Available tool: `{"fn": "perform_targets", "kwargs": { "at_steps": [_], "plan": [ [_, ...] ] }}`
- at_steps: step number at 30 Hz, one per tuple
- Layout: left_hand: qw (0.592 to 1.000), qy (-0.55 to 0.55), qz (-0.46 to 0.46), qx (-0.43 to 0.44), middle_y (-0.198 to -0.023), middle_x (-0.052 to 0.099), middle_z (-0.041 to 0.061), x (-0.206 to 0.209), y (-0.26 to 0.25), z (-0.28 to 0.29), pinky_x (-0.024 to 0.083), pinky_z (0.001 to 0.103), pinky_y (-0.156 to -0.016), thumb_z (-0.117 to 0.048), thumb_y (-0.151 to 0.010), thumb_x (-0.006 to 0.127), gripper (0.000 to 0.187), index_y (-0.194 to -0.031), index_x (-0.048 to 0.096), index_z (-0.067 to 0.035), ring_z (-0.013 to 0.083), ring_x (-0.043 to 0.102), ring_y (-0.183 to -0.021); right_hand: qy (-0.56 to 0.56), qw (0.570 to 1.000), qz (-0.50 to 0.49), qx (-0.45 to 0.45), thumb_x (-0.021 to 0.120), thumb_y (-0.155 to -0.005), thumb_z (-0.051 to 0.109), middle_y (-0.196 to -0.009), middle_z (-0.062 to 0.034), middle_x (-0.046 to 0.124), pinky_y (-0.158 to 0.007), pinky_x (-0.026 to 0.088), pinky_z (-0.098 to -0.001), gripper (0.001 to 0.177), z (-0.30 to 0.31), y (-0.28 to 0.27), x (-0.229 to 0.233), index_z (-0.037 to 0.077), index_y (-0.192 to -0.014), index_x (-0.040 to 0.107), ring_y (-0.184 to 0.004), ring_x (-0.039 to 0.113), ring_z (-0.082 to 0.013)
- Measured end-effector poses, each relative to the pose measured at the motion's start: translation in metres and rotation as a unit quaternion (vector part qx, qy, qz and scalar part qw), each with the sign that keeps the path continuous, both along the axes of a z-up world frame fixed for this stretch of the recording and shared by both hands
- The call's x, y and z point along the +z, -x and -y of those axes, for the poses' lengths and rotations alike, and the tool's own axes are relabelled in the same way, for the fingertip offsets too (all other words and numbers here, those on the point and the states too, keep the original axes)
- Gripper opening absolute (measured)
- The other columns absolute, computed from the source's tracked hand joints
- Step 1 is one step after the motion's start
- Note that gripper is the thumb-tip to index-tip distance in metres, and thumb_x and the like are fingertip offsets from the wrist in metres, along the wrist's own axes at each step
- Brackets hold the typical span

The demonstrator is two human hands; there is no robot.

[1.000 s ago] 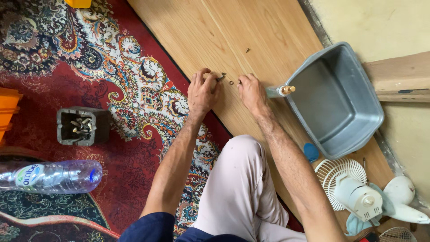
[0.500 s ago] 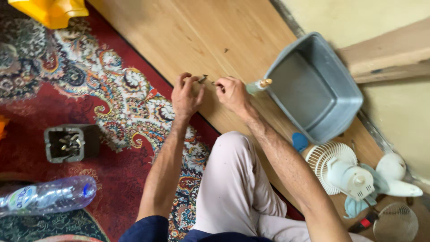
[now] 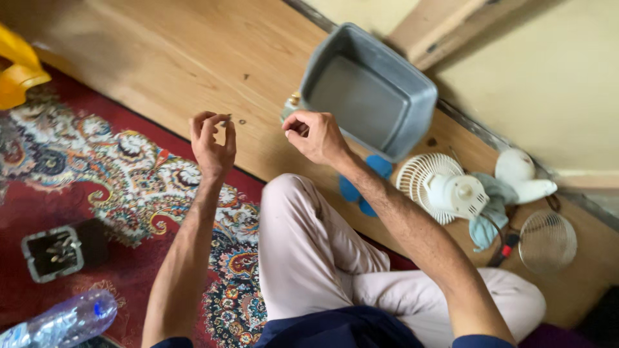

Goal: The person sits on the floor and assembles a small electric fan. They use a screwdriver to attach the fan blades to the motor housing, secure the central cap, and tighten screws on the fan cage.

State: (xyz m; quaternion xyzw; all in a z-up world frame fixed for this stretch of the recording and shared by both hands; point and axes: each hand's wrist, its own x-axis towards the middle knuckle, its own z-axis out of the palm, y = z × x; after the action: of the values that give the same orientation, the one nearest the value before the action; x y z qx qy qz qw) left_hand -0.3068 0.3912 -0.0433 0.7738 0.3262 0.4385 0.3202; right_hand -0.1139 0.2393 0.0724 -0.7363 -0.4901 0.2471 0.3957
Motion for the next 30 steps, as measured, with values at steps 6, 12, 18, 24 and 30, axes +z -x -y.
{"fn": "perform_targets", "kwargs": {
  "at_steps": [6,12,18,24,30],
  "plan": [
    [0.98,-0.138,0.032,-0.137,-0.117,0.061,0.012,0.086,-0.047,0.05,0.055,0.041,-0.086,-0.001,-0.094,0.08,0.022,-0.114,0.07,-0.006,0.0291,0.061,-0.108,-0.011,0.999,0.011,-0.051,0.072,-0.089,0.011,-0.085,-0.005,0.078,-0.072,0.061,-0.0267,0.015,0.076,-0.032,0.035,0.005,-0.101,0.076,-0.076,0.074,-0.0103],
    [0.949,-0.163,0.051,-0.266,-0.112,0.061,0.012,0.133,-0.109,0.13,0.052,0.044,-0.088,-0.002,-0.09,0.081,0.025,-0.111,0.069,-0.007,0.032,0.061,-0.105,-0.016,0.993,0.056,-0.105,0.069,-0.093,0.011,-0.091,-0.0067,0.08,-0.073,0.061,-0.0262,0.021,0.165,-0.08,0.048,0.007,-0.111,0.078,-0.08,0.076,-0.0109],
    [0.919,-0.173,0.019,-0.353,-0.111,0.062,0.012,0.135,-0.165,0.203,0.052,0.046,-0.089,-0.008,-0.089,0.08,0.024,-0.111,0.068,-0.008,0.0337,0.06,-0.102,0.021,0.982,0.012,-0.186,0.068,-0.097,0.012,-0.086,-0.0084,0.079,-0.07,0.06,-0.0284,0.019,0.249,-0.113,0.051,0.007,-0.112,0.077,-0.078,0.076,-0.0125],
    [0.894,-0.154,-0.021,-0.42,-0.114,0.063,0.013,0.111,-0.213,0.268,0.052,0.05,-0.092,-0.021,-0.088,0.08,0.032,-0.113,0.067,-0.008,0.0368,0.06,-0.106,-0.027,0.969,0.079,-0.232,0.072,-0.097,0.012,-0.094,-0.0081,0.08,-0.074,0.06,-0.0293,0.014,0.318,-0.145,0.032,0.006,-0.109,0.077,-0.082,0.076,-0.014],
    [0.897,0.036,-0.188,-0.399,-0.124,0.061,0.025,0.044,-0.253,0.338,0.049,0.051,-0.102,-0.055,-0.083,0.082,0.072,-0.127,0.061,-0.002,0.0415,0.057,-0.12,-0.015,0.952,0.083,-0.295,0.075,-0.092,0.008,-0.094,-0.0082,0.079,-0.074,0.06,-0.0282,0.013,0.377,-0.18,-0.019,0.007,-0.105,0.077,-0.084,0.076,-0.0147]
  ]
}}
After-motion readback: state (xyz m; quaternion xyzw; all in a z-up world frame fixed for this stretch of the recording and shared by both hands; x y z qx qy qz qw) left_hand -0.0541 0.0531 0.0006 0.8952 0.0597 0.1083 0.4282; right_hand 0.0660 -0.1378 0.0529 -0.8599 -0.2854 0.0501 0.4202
